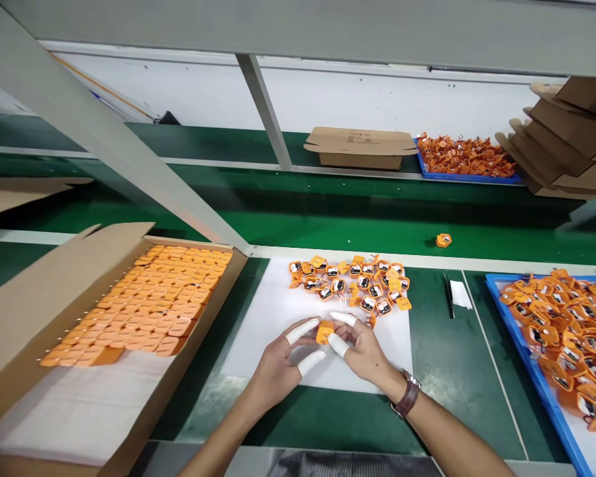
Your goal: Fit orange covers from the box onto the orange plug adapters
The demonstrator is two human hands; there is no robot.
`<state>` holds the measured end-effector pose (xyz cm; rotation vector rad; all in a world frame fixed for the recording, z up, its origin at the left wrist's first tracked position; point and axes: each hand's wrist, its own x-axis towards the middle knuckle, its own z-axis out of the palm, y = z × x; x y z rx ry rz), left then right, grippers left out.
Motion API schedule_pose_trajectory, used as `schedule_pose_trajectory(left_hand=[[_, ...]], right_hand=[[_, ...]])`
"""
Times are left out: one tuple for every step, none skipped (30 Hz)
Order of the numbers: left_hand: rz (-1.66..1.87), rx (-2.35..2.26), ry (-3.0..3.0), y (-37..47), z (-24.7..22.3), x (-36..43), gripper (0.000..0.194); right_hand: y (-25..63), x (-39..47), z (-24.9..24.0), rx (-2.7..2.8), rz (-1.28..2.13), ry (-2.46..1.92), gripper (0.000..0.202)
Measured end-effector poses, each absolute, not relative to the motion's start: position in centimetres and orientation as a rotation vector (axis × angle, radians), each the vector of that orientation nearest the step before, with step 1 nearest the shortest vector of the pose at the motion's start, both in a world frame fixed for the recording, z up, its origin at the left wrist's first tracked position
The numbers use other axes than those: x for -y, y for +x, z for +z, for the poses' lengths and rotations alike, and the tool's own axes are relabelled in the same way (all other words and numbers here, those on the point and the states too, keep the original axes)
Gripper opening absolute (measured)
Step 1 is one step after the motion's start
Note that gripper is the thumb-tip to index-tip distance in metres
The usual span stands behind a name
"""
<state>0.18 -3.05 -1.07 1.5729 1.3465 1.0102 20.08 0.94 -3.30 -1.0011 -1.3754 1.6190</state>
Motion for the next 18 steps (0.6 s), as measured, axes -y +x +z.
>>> schedule_pose_trajectory(left_hand=[[1.030,-1.386,1.647,0.4,-1.2,3.2,0.054],[1.048,-1.413,1.708,0.6,-1.3,3.2,0.054],[1.066,-1.433,1.755,0.8,-1.3,3.3,0.053],[1.084,-1.450,1.792,1.1,-1.4,3.2,0.052],[1.099,-1.463,1.824,1.3,-1.4,3.2,0.051],[1.114,-1.471,1.853,1.5,-1.5,3.1,0.049],[1.126,-1.473,1.878,1.7,-1.5,3.0,0.048],[1.139,-1.470,1.899,1.8,-1.4,3.0,0.048],[1.150,-1.463,1.916,1.8,-1.4,2.9,0.047],[1.155,-1.458,1.929,1.9,-1.4,2.8,0.047],[1.157,-1.455,1.937,1.8,-1.4,2.8,0.047],[1.155,-1.456,1.942,1.8,-1.4,2.8,0.048],[1.152,-1.457,1.946,1.7,-1.4,2.7,0.048],[1.148,-1.459,1.951,1.7,-1.4,2.7,0.048],[1.146,-1.462,1.954,1.6,-1.5,2.6,0.048],[1.145,-1.465,1.956,1.6,-1.5,2.6,0.048],[1.143,-1.467,1.956,1.5,-1.6,2.5,0.047],[1.141,-1.469,1.955,1.5,-1.6,2.5,0.047]], right_hand=[[20.1,-0.9,-3.3,1.364,1.636,-0.999,0.048],[20.2,-0.9,-3.4,1.357,1.650,-0.995,0.048],[20.2,-0.9,-3.4,1.353,1.659,-0.991,0.049],[20.2,-0.9,-3.4,1.351,1.663,-0.988,0.050],[20.2,-0.9,-3.4,1.352,1.663,-0.985,0.050],[20.1,-0.9,-3.3,1.356,1.660,-0.983,0.050],[20.1,-0.9,-3.3,1.361,1.657,-0.984,0.051],[20.1,-0.9,-3.3,1.365,1.654,-0.987,0.051],[20.0,-0.9,-3.3,1.365,1.652,-0.992,0.052],[20.0,-1.0,-3.2,1.365,1.649,-0.996,0.052],[20.0,-1.0,-3.2,1.366,1.648,-0.998,0.053],[20.0,-1.0,-3.2,1.369,1.646,-0.996,0.053],[20.1,-1.0,-3.2,1.376,1.644,-0.992,0.053],[20.1,-1.1,-3.2,1.386,1.644,-0.986,0.052],[20.1,-1.1,-3.2,1.396,1.644,-0.981,0.051],[20.1,-1.1,-3.2,1.405,1.645,-0.978,0.050],[20.1,-1.1,-3.1,1.413,1.645,-0.977,0.050],[20.1,-1.1,-3.1,1.420,1.644,-0.975,0.049]])
